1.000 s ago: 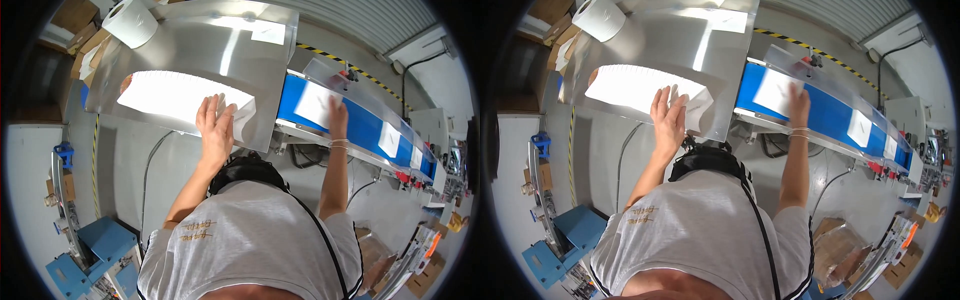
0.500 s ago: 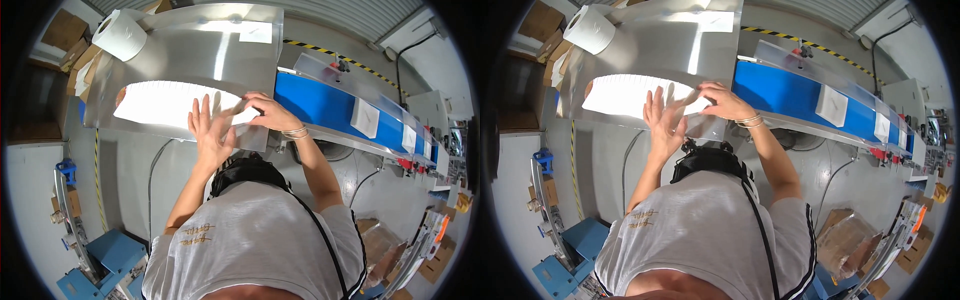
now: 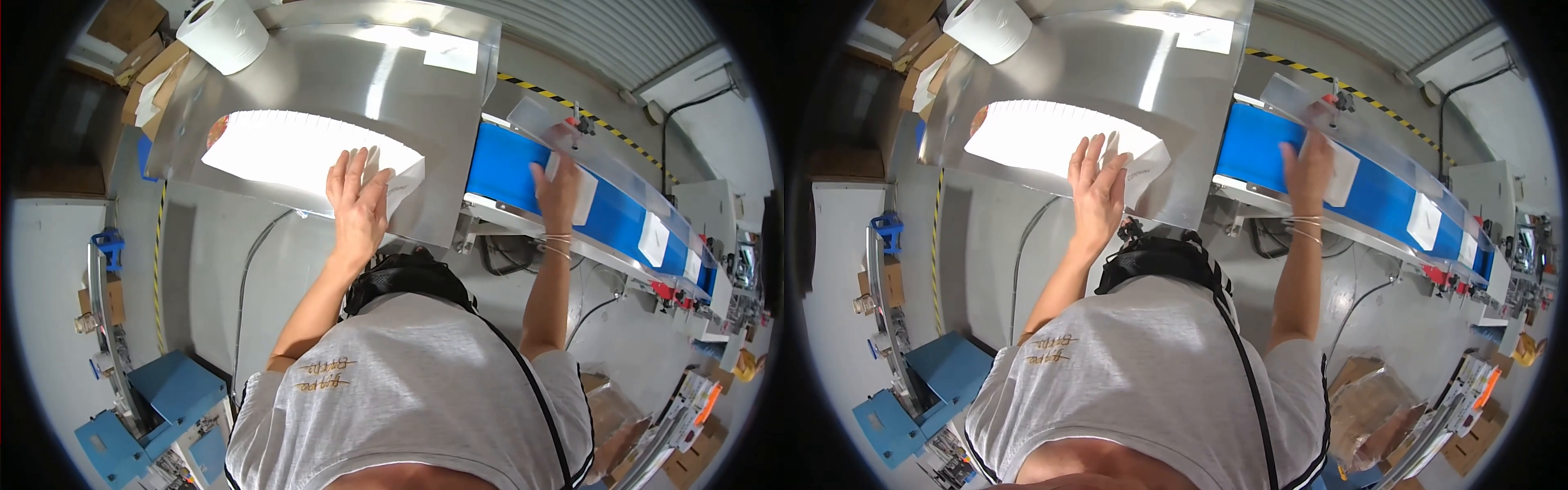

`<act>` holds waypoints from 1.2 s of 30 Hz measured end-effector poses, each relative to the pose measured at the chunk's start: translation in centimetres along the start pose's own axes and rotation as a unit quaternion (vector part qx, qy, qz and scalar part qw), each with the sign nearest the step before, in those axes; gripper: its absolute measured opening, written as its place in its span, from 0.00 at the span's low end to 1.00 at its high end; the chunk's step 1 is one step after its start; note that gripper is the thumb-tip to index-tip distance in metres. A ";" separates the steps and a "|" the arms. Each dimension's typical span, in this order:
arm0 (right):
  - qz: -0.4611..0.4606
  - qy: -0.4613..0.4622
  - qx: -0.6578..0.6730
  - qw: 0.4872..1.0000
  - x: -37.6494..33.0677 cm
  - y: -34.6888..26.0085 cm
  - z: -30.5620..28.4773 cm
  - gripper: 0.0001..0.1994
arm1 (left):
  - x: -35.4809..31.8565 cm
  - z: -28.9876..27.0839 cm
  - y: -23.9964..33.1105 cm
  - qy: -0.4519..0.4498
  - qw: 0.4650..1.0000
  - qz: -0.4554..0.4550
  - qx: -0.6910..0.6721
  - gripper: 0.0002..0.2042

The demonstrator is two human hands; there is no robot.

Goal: Transferring stacks of folded napkins from a production machine onto a packaging conveyor belt.

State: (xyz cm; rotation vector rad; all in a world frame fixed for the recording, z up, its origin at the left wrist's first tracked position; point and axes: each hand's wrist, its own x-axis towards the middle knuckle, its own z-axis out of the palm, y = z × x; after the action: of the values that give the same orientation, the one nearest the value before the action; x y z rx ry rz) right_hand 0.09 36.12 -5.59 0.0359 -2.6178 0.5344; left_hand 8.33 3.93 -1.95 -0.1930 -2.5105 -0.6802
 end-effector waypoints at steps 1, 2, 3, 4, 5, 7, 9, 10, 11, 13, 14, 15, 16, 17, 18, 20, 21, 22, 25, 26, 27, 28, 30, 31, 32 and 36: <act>-0.130 -0.031 0.137 0.982 0.1 -1.2 0.7 0.27 | 0.2 -0.1 0.1 -0.011 1.000 0.007 0.011 0.13; -0.083 -0.165 0.243 0.952 0.6 -4.4 0.2 0.27 | 0.2 -0.2 0.0 -0.012 1.000 0.009 0.010 0.13; -0.034 -0.294 0.340 0.893 1.0 -7.9 -0.3 0.27 | 0.2 -0.3 0.0 -0.019 1.000 0.013 0.001 0.12; -0.037 -0.371 0.358 0.856 1.1 -9.5 0.8 0.28 | 0.2 -0.5 0.0 -0.027 0.999 0.016 -0.008 0.12; -0.051 -0.399 0.378 0.834 1.0 -11.7 1.0 0.27 | 0.2 -0.7 -0.1 -0.028 0.999 0.018 -0.010 0.12; -0.231 -0.350 0.345 0.840 0.9 -12.0 3.9 0.27 | 0.8 -0.9 0.3 -0.050 0.998 0.036 -0.023 0.14; -0.275 -0.283 0.320 0.861 0.6 -12.2 4.7 0.24 | 1.2 -1.6 0.9 -0.044 0.998 0.014 -0.038 0.15; -0.144 -0.383 0.372 0.833 0.4 -11.6 4.2 0.22 | 1.4 -1.7 1.0 -0.037 0.998 -0.008 -0.053 0.16; -0.013 -0.473 0.413 0.779 0.5 -11.4 3.7 0.21 | 1.2 -1.5 0.5 -0.024 0.999 -0.021 -0.032 0.17; 0.101 -0.357 0.515 0.773 -0.8 -8.8 4.4 0.17 | 0.9 -1.0 -0.7 -0.023 0.999 -0.033 -0.032 0.17; 0.168 -0.299 0.533 0.774 -0.8 -7.7 3.7 0.15 | 0.9 -0.8 -1.1 -0.026 0.998 -0.041 -0.032 0.16; 0.190 -0.237 0.492 0.816 -0.8 -6.1 3.3 0.15 | 0.8 -0.9 -1.2 -0.018 0.999 -0.035 -0.022 0.16; 0.218 -0.177 0.415 0.866 -0.8 -3.3 4.1 0.14 | 0.8 -0.9 -1.2 -0.016 0.999 -0.038 -0.020 0.16; 0.210 -0.094 0.439 0.868 -2.0 3.1 7.5 0.16 | 1.0 -0.5 -1.0 -0.011 0.999 -0.032 -0.032 0.16; 0.183 -0.077 0.320 0.927 -1.4 2.7 4.9 0.18 | 0.7 -0.5 -1.2 -0.002 0.999 -0.035 -0.033 0.16; 0.272 -0.054 0.087 0.957 0.0 4.6 3.5 0.20 | 0.6 -0.3 -1.4 0.010 0.999 -0.029 -0.024 0.14; 0.272 -0.056 0.088 0.957 -0.2 4.1 3.3 0.20 | 0.5 -0.3 -1.4 0.012 0.999 -0.023 -0.020 0.13; 0.202 0.033 -0.108 0.973 -0.7 3.5 2.9 0.21 | 0.5 -0.2 -1.5 0.013 1.000 -0.016 -0.017 0.13; 0.032 -0.042 -0.019 0.998 0.5 0.6 1.0 0.27 | 0.8 -0.1 -1.5 0.002 1.000 -0.012 -0.020 0.13; -0.030 -0.097 0.175 0.979 0.3 -1.3 1.7 0.26 | 0.8 -0.2 -1.5 -0.003 1.000 -0.009 -0.022 0.13; 0.024 -0.267 0.314 0.911 1.5 -6.0 0.4 0.26 | 0.7 -0.4 -1.5 -0.010 1.000 -0.006 -0.019 0.13; -0.016 -0.332 0.373 0.866 1.5 -9.0 0.8 0.27 | 0.8 -0.7 -1.5 -0.015 1.000 -0.001 -0.018 0.14; -0.081 -0.423 0.381 0.818 1.5 -12.8 2.8 0.26 | 1.2 -1.4 -1.1 -0.037 0.999 0.000 -0.029 0.14; -0.165 -0.384 0.349 0.839 1.4 -13.5 3.9 0.26 | 1.4 -1.6 -0.9 -0.057 0.998 0.000 -0.038 0.13; -0.247 -0.342 0.309 0.852 1.2 -13.4 5.5 0.25 | 1.5 -1.6 -0.9 -0.081 0.996 0.006 -0.032 0.14; -0.014 -0.440 0.410 0.799 1.1 -12.7 4.2 0.22 | 1.4 -2.0 -1.5 -0.048 0.998 -0.037 -0.018 0.19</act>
State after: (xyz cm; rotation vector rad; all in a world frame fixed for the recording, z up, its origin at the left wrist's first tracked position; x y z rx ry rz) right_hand -1.22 22.90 -3.89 0.7626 -2.9179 1.9986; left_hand 7.64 1.67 -0.40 -0.1496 -2.6101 -0.7626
